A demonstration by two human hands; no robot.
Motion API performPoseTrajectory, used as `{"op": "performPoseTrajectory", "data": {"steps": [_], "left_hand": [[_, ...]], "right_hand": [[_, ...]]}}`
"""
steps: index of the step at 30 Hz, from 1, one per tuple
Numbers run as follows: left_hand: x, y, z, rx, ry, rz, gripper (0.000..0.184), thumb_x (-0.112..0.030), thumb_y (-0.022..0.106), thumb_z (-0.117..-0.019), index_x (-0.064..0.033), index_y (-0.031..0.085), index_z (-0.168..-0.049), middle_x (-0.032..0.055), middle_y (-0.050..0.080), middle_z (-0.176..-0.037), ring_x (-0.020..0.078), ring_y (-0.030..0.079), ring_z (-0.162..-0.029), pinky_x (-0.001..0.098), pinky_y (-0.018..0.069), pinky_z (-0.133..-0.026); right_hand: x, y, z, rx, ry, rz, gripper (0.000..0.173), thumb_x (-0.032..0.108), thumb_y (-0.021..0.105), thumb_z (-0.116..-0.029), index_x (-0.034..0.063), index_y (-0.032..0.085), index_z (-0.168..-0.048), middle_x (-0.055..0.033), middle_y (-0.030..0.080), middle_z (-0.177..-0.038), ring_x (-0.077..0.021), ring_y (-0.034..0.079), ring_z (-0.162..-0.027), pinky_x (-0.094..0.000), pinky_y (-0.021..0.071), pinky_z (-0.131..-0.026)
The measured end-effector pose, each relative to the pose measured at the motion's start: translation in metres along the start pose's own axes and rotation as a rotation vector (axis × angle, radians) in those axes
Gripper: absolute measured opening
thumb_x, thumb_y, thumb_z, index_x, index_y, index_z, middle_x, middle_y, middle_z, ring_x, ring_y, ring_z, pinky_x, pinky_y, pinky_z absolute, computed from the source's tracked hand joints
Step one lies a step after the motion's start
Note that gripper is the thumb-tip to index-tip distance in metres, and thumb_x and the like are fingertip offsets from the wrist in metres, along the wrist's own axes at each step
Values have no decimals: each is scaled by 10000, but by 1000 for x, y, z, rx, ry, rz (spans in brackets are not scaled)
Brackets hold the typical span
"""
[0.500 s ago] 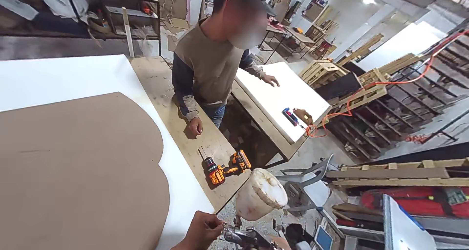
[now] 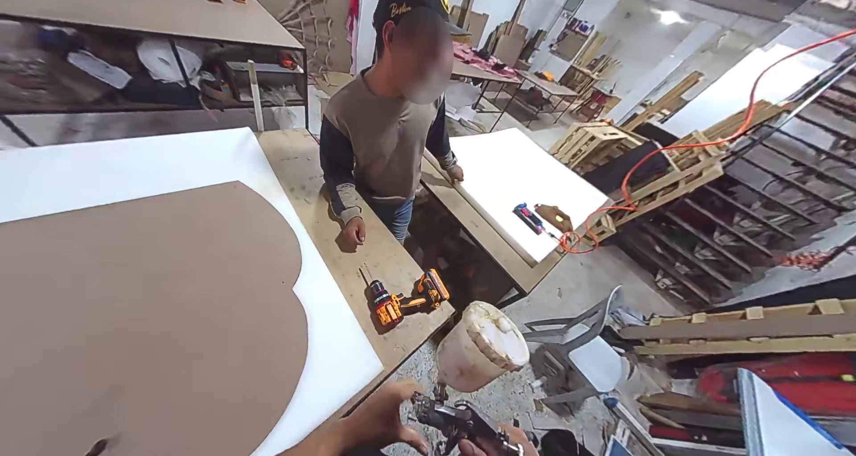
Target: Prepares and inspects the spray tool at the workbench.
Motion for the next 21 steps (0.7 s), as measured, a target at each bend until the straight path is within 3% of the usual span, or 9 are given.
{"op": "performPoseTrajectory", "data": {"steps": [2, 4, 8, 10, 13, 14, 16, 17, 21], "left_hand": [[-6, 16, -3, 74, 44, -103, 369, -347, 766, -929, -9, 719, -1069, 130, 742, -989, 211, 719, -958, 420, 578, -911], [-3, 31, -5, 136, 11, -177, 318, -300, 648, -1016, 8, 714, -1054, 156, 739, -959, 252, 725, -935, 441, 572, -909], [-14, 33, -12, 233, -13, -181, 164, -4, 584, -964, 54, 696, -1068, 204, 728, -989, 325, 715, -957, 490, 554, -910], [-26, 30, -16, 308, -11, -193, 289, 115, 594, -873, 110, 648, -1156, 277, 672, -1163, 395, 646, -1143, 519, 474, -1044], [-47, 27, -23, 484, -44, -207, 523, 121, 623, -877, 111, 531, -1391, 316, 392, -1558, 459, 273, -1512, 628, 143, -1231], [-42, 29, -26, 488, -43, -233, 461, 61, 615, -928, 104, 549, -1382, 315, 429, -1533, 456, 326, -1489, 611, 196, -1225], [-8, 40, -30, 402, 1, -304, 287, -151, 614, -1013, 67, 682, -1186, 265, 682, -1195, 395, 644, -1180, 539, 474, -1058], [6, 44, -33, 363, -21, -294, 328, -262, 623, -1024, 47, 714, -1089, 232, 726, -1038, 365, 705, -1030, 534, 533, -968], [17, 42, -37, 250, -6, -314, 533, -510, 679, -952, 21, 720, -940, 192, 727, -850, 343, 724, -856, 553, 569, -840]], "right_hand": [[1, -4, 3, -20, -4, -1, 94, 200, 806, -894, 113, 771, -896, -36, 706, -653, -105, 631, -486, -291, 568, -465], [2, -8, 5, -29, -7, 3, 101, 208, 806, -892, 114, 770, -893, -37, 706, -655, -108, 633, -489, -292, 569, -469], [2, -16, 8, -50, -7, -2, 96, 199, 810, -889, 118, 777, -930, -45, 721, -681, -112, 641, -495, -295, 576, -473], [2, -19, 8, -56, -8, -3, 102, 209, 803, -899, 130, 779, -958, -38, 731, -703, -104, 645, -501, -289, 578, -474], [1, -20, 9, -82, -16, 10, 102, 230, 795, -910, 149, 778, -970, -24, 725, -694, -94, 642, -501, -283, 576, -472], [1, -21, 8, -88, -22, 10, 98, 236, 792, -913, 152, 775, -962, -18, 720, -683, -92, 642, -500, -280, 576, -472], [1, -20, 6, -89, -43, -2, 98, 233, 788, -919, 143, 773, -957, -24, 716, -674, -97, 645, -502, -283, 577, -475], [1, -21, 6, -90, -45, -4, 101, 229, 787, -920, 138, 771, -961, -29, 716, -677, -101, 643, -504, -286, 576, -477], [4, -20, 3, -98, -26, 12, 101, 220, 791, -916, 135, 777, -968, -36, 722, -690, -107, 642, -503, -291, 577, -476]]}}
Point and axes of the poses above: each hand's wrist, its own z-axis away from the middle knuckle, its own y-axis out of the palm, x = y × z, the point moved 6 cm from there along -z, towards the middle knuckle
